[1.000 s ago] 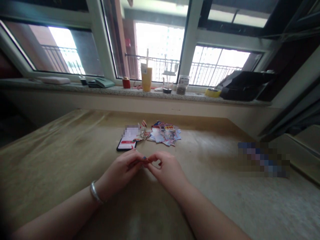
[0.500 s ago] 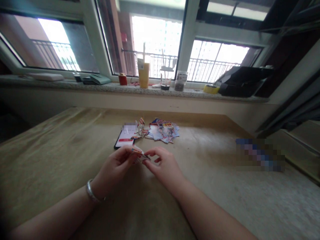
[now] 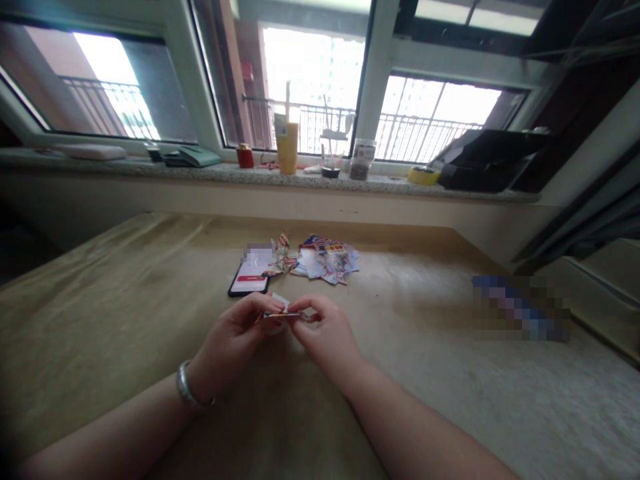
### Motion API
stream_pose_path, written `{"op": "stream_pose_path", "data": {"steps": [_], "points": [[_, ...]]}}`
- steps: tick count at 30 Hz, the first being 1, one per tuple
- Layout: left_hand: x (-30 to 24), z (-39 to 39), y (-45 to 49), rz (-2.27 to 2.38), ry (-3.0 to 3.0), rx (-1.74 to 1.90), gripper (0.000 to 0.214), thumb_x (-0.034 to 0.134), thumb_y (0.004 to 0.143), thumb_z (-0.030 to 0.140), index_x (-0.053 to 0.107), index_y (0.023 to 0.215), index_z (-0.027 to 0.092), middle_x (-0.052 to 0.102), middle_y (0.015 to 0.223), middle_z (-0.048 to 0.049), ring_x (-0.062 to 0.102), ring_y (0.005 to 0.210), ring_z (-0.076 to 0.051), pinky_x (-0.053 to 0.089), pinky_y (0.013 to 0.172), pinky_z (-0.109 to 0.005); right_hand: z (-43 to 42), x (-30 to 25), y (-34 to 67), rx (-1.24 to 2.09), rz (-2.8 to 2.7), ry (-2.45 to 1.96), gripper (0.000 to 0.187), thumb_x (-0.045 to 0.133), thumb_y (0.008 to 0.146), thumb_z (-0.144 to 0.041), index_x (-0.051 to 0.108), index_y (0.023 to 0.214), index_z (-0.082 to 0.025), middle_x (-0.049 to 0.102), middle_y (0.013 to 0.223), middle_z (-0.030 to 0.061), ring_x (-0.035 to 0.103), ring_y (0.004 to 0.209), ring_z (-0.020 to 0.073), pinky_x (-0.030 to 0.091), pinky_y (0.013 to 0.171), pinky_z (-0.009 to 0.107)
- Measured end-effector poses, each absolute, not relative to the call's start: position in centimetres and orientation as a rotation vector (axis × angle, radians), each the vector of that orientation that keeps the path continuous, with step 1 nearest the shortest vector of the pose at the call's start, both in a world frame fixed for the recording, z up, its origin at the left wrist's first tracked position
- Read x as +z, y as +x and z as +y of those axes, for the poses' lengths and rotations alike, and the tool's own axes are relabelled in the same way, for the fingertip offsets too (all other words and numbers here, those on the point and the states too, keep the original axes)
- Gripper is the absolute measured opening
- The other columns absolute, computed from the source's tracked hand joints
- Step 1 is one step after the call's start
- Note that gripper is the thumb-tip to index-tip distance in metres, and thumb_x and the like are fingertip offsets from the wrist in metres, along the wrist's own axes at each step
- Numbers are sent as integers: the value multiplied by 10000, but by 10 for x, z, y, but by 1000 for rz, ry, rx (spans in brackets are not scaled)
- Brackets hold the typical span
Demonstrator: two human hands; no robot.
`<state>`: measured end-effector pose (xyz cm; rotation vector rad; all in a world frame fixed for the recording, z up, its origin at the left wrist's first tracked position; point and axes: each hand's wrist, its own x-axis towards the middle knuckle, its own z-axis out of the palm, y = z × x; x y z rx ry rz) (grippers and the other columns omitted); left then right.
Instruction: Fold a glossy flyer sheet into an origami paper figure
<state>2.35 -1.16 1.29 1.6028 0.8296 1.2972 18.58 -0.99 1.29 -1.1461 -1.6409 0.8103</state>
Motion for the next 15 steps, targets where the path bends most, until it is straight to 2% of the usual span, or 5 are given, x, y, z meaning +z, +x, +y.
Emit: {"op": "stream_pose_path", "data": {"steps": [4,7,12,15], "points": [[11,-10,23,823,1518,1314,64,627,804,214,584,836,179,631,887,-32,602,809,-144,512,687,-249,-10,14,190,685,-1705,-1050,87,616,760,-196,673,823,-211,691,848,26,632,802,159,502,654,269],[13,-12,22,812,1574,1345,68,608,827,241,577,851,185,638,906,-38,611,825,-152,521,699,-266,-10,17,195,478,-1745,-961,91,616,788,-174,679,822,-230,692,830,20,624,801,157,503,702,294],[22,-14,16,862,2057,1497,84,605,831,176,630,907,201,650,887,-29,604,868,-146,492,813,-281,-10,24,203,246,-1821,-906,104,616,817,-174,682,848,-247,703,834,17,622,815,165,495,770,337],[25,-14,12,926,2233,1584,148,592,831,134,650,943,214,657,887,-23,606,860,-134,494,781,-252,-11,28,205,198,-1864,-894,105,609,828,-182,684,861,-249,705,834,18,617,816,166,492,771,338]]}}
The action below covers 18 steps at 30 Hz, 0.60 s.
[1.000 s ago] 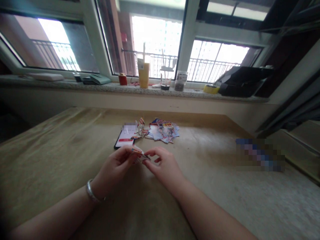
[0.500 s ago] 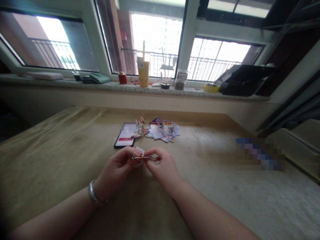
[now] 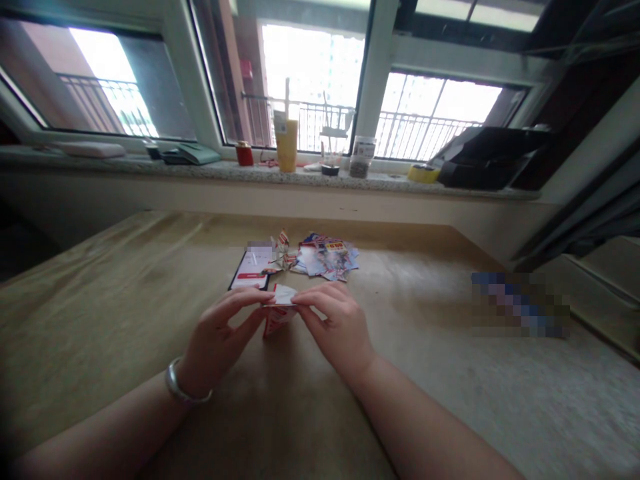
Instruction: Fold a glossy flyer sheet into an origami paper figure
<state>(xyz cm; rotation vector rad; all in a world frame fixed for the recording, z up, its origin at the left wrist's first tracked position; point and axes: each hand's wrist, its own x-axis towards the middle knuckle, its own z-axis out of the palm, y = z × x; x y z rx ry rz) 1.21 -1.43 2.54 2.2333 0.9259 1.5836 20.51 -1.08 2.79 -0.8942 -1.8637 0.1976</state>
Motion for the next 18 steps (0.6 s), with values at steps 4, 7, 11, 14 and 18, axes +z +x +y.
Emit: {"op": "stream_pose_path", "data": {"steps": [4,7,11,14,18], "points": [[25,-15,12,993,2201,1600,103,589,826,139,650,883,199,657,838,-15,621,788,-127,516,719,-235,-11,28,203,272,-1837,-899,98,624,806,-176,679,851,-244,700,847,13,617,845,166,491,800,337],[23,-15,14,1021,1997,1567,65,575,834,170,629,865,189,645,830,-15,627,766,-125,540,678,-223,-9,24,201,450,-1786,-955,112,644,784,-193,674,880,-243,689,890,17,622,872,168,503,797,331],[19,-12,16,1019,1866,1535,64,587,829,230,622,845,179,639,829,-22,627,755,-129,555,653,-222,-7,21,201,515,-1780,-943,88,632,804,-225,689,866,-250,694,886,24,625,874,176,502,811,352],[18,-11,17,1012,1870,1519,74,594,829,239,631,842,177,650,823,-26,628,766,-132,559,689,-239,-8,26,204,386,-1798,-889,95,623,819,-215,691,860,-266,703,874,12,620,889,176,486,845,363],[18,-12,19,969,1871,1522,59,595,832,220,627,860,179,676,858,-35,644,814,-140,552,763,-262,-13,36,209,152,-1847,-855,134,598,836,-180,682,889,-269,708,890,3,596,953,181,461,892,363]]}}
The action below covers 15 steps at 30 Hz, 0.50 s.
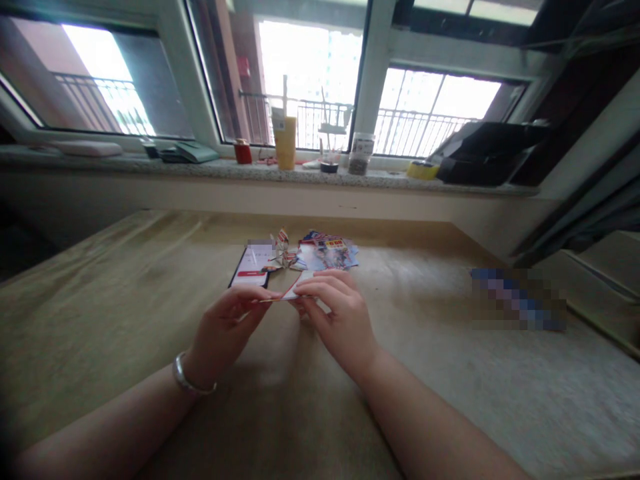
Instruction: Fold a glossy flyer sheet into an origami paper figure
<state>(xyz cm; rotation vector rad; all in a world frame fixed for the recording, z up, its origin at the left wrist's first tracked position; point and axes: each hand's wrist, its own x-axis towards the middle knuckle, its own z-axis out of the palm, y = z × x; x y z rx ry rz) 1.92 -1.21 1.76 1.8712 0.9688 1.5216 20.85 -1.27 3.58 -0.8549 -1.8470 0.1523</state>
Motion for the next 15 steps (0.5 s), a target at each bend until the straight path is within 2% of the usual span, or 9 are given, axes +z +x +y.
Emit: {"op": "stream_pose_path", "data": {"steps": [5,15], "points": [[16,-12,19,974,1875,1470,72,611,820,237,634,841,173,682,849,-35,649,802,-143,552,784,-278,-15,38,211,43,-1883,-874,173,560,854,-183,660,971,-261,693,912,25,585,969,194,474,869,369],[16,-12,16,968,1928,1454,80,629,813,234,658,853,172,678,826,-36,639,774,-137,560,712,-251,-15,35,210,230,-1818,-938,219,549,844,-155,623,1021,-262,690,976,21,600,971,175,480,874,352]]}}
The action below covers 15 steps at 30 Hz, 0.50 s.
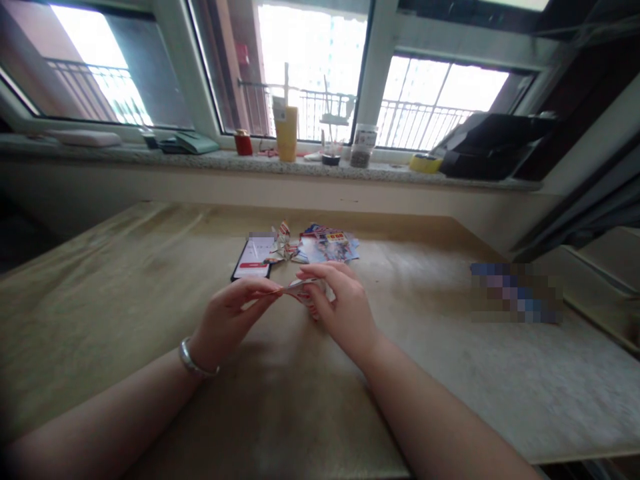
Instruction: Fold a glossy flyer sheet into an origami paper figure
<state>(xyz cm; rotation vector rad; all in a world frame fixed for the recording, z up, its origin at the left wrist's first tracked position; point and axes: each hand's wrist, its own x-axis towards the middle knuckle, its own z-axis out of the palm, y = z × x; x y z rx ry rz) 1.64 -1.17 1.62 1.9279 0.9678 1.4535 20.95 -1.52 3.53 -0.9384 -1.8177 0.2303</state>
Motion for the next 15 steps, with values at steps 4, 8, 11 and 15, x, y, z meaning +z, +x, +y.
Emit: {"op": "stream_pose_path", "data": {"steps": [4,8,11,15], "points": [[16,-12,16,990,1967,1487,81,634,807,233,660,856,174,680,837,-36,640,791,-144,554,736,-271,-16,33,208,302,-1807,-935,250,534,859,-178,590,1086,-265,696,990,25,608,983,178,479,882,364],[16,-11,15,975,1967,1494,86,643,805,236,658,857,168,674,817,-31,632,770,-135,537,725,-256,-19,33,207,321,-1840,-891,232,526,869,-189,600,1077,-262,694,996,29,612,981,173,480,889,366],[16,-10,15,998,1961,1487,80,645,808,244,659,834,169,674,803,-27,627,749,-131,520,711,-247,-20,36,206,299,-1858,-870,219,526,866,-191,623,1047,-266,690,997,28,606,995,177,477,897,372],[17,-11,15,992,1945,1491,92,646,807,264,660,818,174,675,790,-27,624,739,-136,519,715,-260,-20,37,207,263,-1872,-875,212,537,847,-199,642,1019,-264,681,999,37,597,1009,195,468,916,396]]}}
